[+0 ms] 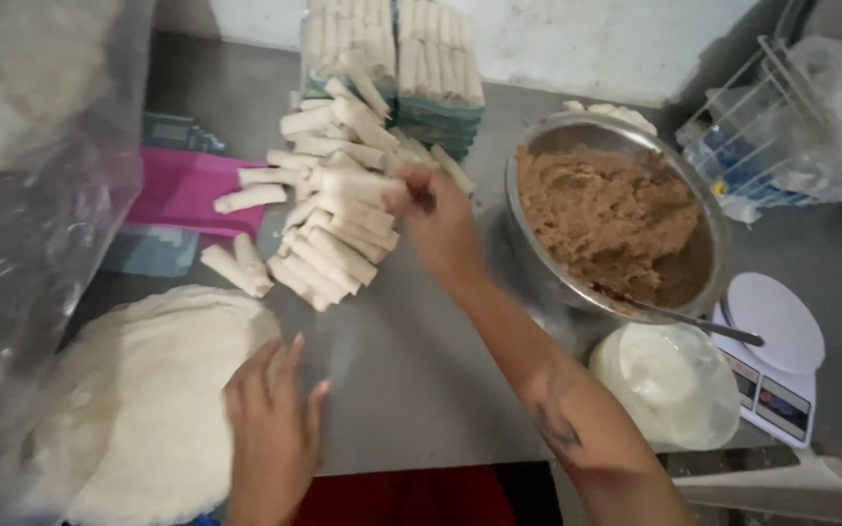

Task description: A person is manually assembling spring rolls by placing filling on wrappers and rolling them up on a production table.

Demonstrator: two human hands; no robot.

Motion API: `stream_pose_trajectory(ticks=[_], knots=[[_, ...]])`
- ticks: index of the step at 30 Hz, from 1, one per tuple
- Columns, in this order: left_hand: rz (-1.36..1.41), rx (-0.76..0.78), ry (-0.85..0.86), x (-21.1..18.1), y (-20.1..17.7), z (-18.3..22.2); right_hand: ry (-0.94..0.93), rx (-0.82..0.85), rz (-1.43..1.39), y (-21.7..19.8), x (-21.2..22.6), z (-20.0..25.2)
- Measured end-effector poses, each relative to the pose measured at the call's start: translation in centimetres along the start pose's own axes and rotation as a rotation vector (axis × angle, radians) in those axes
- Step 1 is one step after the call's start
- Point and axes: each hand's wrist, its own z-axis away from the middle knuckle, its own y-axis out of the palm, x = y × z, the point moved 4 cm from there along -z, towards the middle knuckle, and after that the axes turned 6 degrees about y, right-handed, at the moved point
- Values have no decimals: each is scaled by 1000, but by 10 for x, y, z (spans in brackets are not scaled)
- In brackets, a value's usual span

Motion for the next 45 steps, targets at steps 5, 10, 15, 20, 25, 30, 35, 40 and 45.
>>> stream_pose_trajectory(ticks=[5,10,15,20,25,30,35,40,45], knots=[[-440,-21,45,30,-5,39,87,-112,231,28,-61,-5],[-369,-57,77,23,-19,29,-76,-45,238,10,-9,43],[367,256,-637,-2,-26,20,-9,650,16,-5,64,85],[484,254,-240,-20,1,-22,230,560,-66,-53,47,103],[437,52,311,-66,-32,-52,2,395,100,-120,67,105],[319,313,486,-59,43,8,-64,470,556,-178,74,108],[196,293,579,-64,81,44,390,729,1760,-241,-11,120],[260,278,696,-61,81,51,565,732,1858,-259,11,40],[265,331,741,-59,82,53,331,561,1731,-239,-78,30]])
